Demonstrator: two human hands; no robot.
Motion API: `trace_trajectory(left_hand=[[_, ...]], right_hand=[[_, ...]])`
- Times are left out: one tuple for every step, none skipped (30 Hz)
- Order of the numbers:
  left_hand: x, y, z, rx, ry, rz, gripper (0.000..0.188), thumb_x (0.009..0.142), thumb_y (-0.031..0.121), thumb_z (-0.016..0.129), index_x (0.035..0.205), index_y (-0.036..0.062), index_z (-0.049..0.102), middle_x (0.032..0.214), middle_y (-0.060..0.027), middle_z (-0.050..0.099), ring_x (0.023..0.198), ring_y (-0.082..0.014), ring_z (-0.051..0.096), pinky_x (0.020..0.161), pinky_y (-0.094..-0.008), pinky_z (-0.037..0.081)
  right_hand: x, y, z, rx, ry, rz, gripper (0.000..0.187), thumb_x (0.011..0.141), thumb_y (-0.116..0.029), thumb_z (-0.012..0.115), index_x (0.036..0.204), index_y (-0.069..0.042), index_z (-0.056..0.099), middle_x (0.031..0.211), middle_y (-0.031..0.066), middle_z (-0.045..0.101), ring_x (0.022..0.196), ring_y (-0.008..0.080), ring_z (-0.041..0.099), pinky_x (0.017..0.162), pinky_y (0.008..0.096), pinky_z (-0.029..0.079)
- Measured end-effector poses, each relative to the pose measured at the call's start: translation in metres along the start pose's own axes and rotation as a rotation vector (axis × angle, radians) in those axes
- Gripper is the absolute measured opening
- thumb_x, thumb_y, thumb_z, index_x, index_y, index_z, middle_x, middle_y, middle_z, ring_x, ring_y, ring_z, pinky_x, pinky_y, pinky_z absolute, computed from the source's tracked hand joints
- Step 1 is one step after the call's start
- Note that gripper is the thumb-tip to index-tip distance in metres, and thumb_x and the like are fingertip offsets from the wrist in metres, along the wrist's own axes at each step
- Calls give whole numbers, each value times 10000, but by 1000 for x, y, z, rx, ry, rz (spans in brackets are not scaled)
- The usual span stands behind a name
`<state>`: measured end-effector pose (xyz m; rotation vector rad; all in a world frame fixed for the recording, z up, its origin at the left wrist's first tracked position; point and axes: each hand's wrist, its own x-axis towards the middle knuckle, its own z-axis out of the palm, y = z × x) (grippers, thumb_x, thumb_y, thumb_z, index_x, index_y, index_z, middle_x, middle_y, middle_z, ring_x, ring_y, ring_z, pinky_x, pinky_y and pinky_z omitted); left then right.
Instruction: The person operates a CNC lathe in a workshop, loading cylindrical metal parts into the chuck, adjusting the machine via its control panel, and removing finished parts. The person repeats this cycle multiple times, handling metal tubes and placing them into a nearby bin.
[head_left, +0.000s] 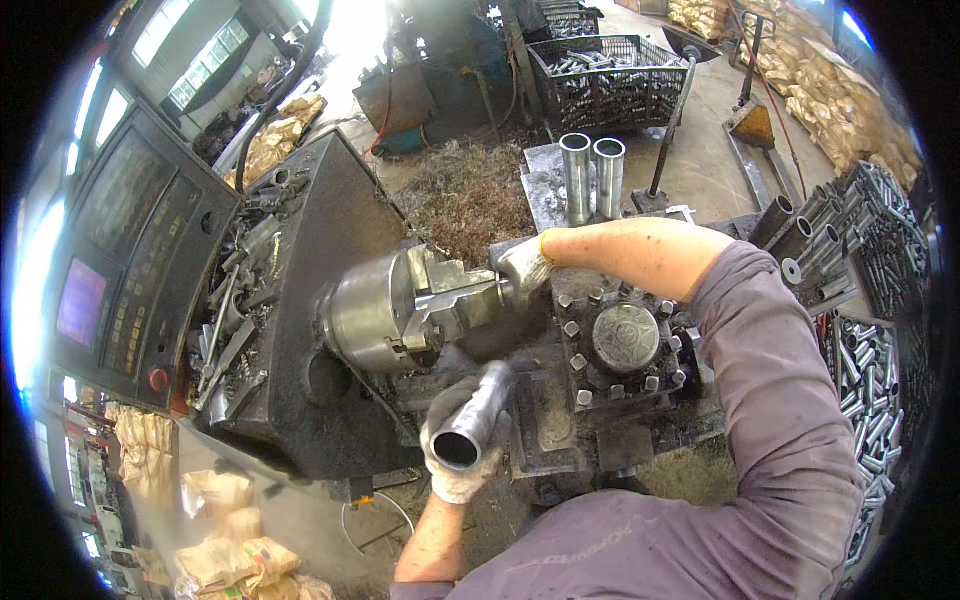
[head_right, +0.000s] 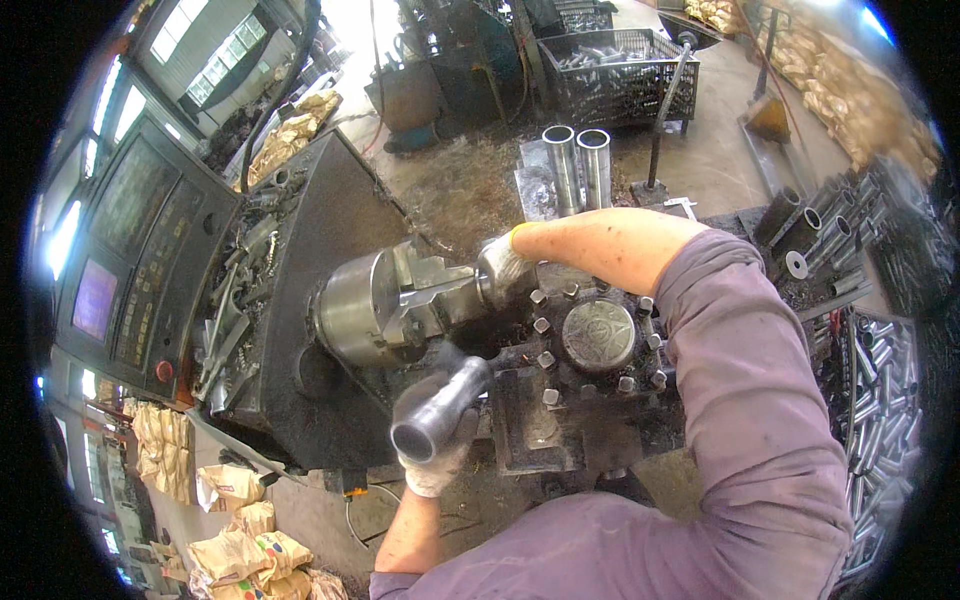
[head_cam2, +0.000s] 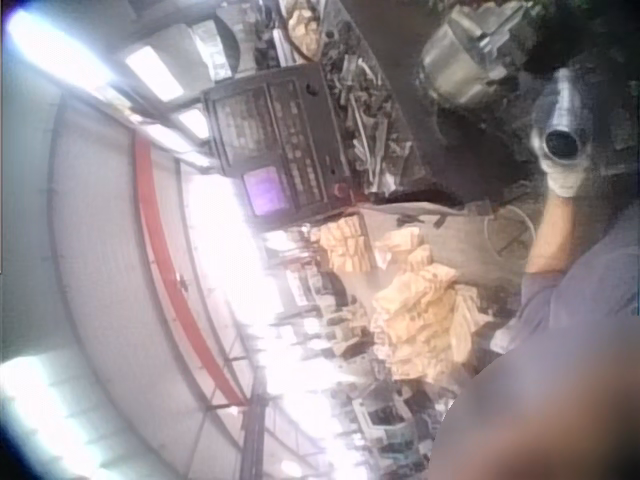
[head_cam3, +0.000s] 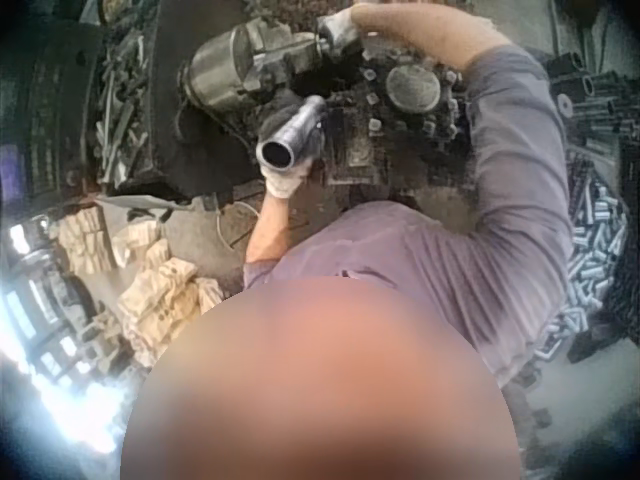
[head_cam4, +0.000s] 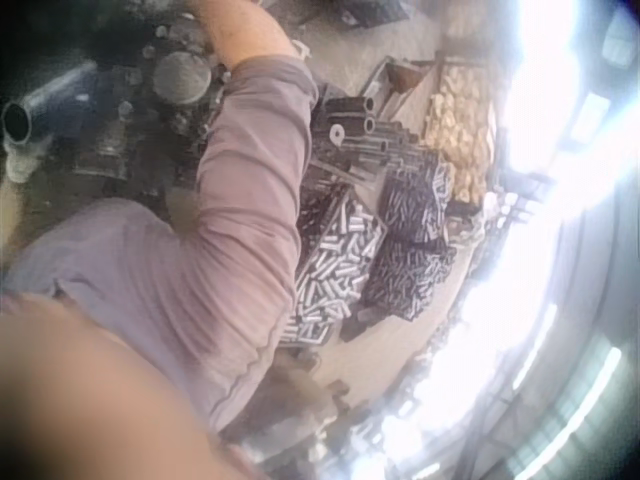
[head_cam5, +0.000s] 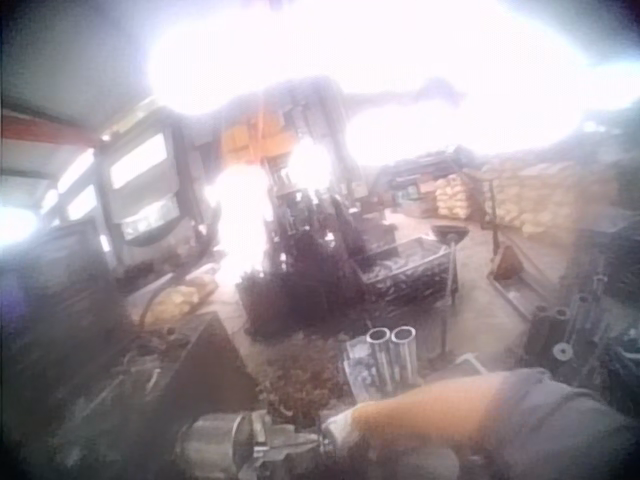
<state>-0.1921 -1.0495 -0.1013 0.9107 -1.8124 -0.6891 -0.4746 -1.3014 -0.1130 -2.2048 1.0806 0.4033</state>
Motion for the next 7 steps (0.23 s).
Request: trace_trajectory(left_hand=[[3, 1, -3, -22, -19, -3, 625, 833, 122, 881, 1365, 2, 578, 1275, -198, 689, 1147, -319, 721, 991, -429, 621], [-1, 2, -2, -252, -69, -77, 629, 829, 125, 887, 1365, 1, 582, 1272, -193, 694, 1148, -316, 722, 999, -439, 617], [-7, 2, 0, -473, -112, -177, 633, 825, 128, 892, 1365, 1, 587, 1268, -189, 698, 1150, -313, 722, 1007, -448, 613], [-14, -1, 1, -719, -143, -292, 638, 821, 132, 898, 1365, 1, 591, 1265, -184, 702, 1151, -310, 723, 1015, -458, 609], [-24, -6, 1, -525, -179, -217, 648, 817, 166, 913, 1366, 11, 603, 1327, -207, 680, 1181, -322, 718, 1007, -449, 615], [-36, -12, 1, -353, -194, -188, 660, 814, 201, 928, 1366, 21, 616, 1389, -229, 657, 1211, -335, 712, 999, -440, 621], [-53, -17, 9, -257, -182, -256, 675, 831, 195, 924, 1427, 140, 612, 1458, -240, 623, 1336, -366, 642, 1084, -486, 571]], right_hand=[[4, 4, 3, 36, 17, 17, 599, 851, -383, 854, 1255, 18, 670, 1123, 187, 754, 996, 251, 693, 878, 430, 545], [7, 8, 6, 71, 35, 16, 606, 842, -369, 863, 1268, 13, 664, 1129, 184, 755, 999, 251, 694, 879, 428, 546], [7, 12, 12, 70, 138, -28, 462, 844, -321, 828, 1156, 9, 740, 1110, 144, 779, 932, 289, 767, 770, 451, 603], [9, 16, 13, 197, 105, -63, 452, 856, -322, 825, 1166, -7, 731, 1099, 132, 771, 968, 272, 755, 812, 441, 595], [11, 20, 14, 176, 143, -154, 443, 868, -323, 821, 1177, -22, 723, 1088, 120, 763, 1005, 254, 744, 854, 431, 587], [12, 25, 13, 119, 143, -130, 439, 880, -323, 816, 1197, -36, 717, 1087, 114, 757, 1040, 236, 734, 897, 428, 581], [13, 29, 14, 93, 178, -210, 441, 900, -310, 815, 1264, -81, 722, 1097, 130, 756, 1083, 231, 728, 1017, 516, 584]])
